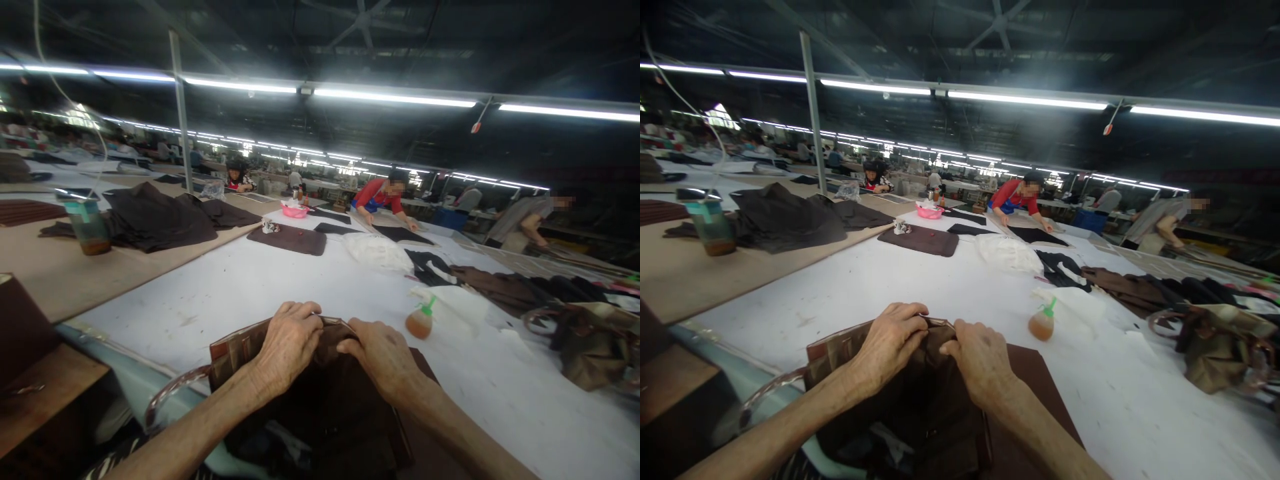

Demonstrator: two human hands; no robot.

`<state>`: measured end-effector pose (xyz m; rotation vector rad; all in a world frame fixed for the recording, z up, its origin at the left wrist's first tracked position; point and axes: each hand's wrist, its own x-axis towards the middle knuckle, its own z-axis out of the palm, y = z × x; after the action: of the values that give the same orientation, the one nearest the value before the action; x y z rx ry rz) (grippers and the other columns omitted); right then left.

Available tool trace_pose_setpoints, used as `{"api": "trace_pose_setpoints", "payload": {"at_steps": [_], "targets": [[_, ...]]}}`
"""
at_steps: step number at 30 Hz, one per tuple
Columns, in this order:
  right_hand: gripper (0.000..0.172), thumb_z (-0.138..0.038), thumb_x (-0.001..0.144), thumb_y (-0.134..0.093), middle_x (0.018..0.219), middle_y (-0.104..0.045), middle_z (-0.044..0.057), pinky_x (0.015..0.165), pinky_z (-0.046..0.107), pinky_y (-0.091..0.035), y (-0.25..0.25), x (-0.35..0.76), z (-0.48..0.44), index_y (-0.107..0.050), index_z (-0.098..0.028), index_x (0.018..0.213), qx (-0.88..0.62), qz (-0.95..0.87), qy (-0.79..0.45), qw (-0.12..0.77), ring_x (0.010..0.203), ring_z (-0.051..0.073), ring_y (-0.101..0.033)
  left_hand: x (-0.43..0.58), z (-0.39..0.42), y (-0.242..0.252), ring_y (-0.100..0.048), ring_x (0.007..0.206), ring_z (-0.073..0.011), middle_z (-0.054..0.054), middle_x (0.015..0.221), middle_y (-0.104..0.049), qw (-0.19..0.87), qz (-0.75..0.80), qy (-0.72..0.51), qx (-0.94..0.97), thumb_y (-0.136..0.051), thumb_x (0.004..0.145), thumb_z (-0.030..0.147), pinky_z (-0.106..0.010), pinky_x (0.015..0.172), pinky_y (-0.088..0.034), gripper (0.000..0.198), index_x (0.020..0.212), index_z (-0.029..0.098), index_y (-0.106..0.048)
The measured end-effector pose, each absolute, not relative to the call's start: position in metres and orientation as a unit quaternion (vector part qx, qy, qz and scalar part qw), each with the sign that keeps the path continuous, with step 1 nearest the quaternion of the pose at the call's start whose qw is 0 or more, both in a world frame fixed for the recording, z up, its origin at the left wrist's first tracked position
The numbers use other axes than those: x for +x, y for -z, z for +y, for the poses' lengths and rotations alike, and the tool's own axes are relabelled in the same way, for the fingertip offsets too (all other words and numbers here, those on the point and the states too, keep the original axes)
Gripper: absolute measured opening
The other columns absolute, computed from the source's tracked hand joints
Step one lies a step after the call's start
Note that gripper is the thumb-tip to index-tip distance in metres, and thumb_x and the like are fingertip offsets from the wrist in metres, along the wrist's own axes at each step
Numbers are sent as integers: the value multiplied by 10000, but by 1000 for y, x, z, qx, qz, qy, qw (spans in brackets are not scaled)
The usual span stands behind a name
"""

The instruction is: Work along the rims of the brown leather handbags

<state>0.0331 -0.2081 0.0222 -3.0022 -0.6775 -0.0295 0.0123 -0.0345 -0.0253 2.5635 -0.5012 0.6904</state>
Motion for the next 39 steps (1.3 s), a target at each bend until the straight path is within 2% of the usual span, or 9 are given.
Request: {"api": "trace_pose_setpoints", "payload": {"at_steps": [3, 5, 8, 11, 14, 24, 32, 39], "targets": [[218, -313, 838, -558, 913, -647, 48, 729, 324, -358, -25, 34, -205, -565, -211, 1029, -971, -231, 19, 57, 903, 250, -575, 14, -38, 23, -515, 850, -159, 0, 937, -588, 235, -150, -243, 929, -464, 834, 141, -329, 822, -372, 126, 763, 174, -564], [221, -243, 823, -569, 937, -648, 29, 746, 306, -356, -26, 37, -202, -567, -227, 1043, -966, -243, 21, 88, 927, 227, -570, 16, -39, 23, -520, 837, -160, -5, 895, -591, 240, -129, -243, 931, -458, 828, 136, -320, 812, -374, 128, 753, 169, -557], [160, -204, 796, -573, 890, -654, -3, 701, 276, -341, -26, 44, -198, -601, -238, 950, -958, -261, 22, 118, 871, 193, -570, 18, -40, 23, -524, 835, -164, -8, 869, -589, 234, -109, -243, 935, -455, 824, 130, -320, 810, -374, 133, 742, 164, -555], [47, -241, 804, -563, 778, -644, -6, 623, 267, -299, -25, 49, -193, -605, -219, 802, -960, -258, 37, 99, 774, 175, -557, 19, -39, 24, -525, 827, -159, -4, 849, -585, 233, -98, -244, 936, -460, 826, 133, -315, 808, -378, 140, 727, 160, -555], [152, -289, 826, -548, 705, -625, -2, 587, 272, -263, -24, 51, -189, -586, -203, 706, -963, -256, 55, 72, 696, 159, -536, 18, -39, 24, -524, 827, -158, -9, 848, -582, 234, -92, -244, 937, -447, 835, 137, -309, 807, -382, 155, 729, 159, -558], [268, -293, 885, -476, 612, -589, 8, 559, 275, -248, -27, 53, -185, -586, -177, 670, -956, -287, 63, 13, 592, 137, -485, 18, -39, 27, -499, 784, -165, -15, 838, -586, 234, -91, -260, 932, -449, 846, 146, -325, 773, -375, 152, 734, 157, -552], [277, -298, 876, -484, 584, -561, -7, 557, 266, -238, -27, 53, -186, -573, -181, 642, -953, -294, 66, 33, 571, 120, -444, 18, -44, 26, -483, 782, -168, -8, 795, -576, 271, -60, -268, 923, -487, 806, 125, -308, 758, -381, 139, 678, 162, -528], [258, -254, 846, -516, 548, -503, -26, 551, 237, -229, -28, 53, -188, -550, -168, 605, -954, -286, 55, 76, 549, 97, -384, 19, -45, 26, -471, 786, -163, -1, 836, -572, 292, -57, -268, 917, -496, 781, 115, -300, 753, -378, 160, 646, 165, -566]]}}
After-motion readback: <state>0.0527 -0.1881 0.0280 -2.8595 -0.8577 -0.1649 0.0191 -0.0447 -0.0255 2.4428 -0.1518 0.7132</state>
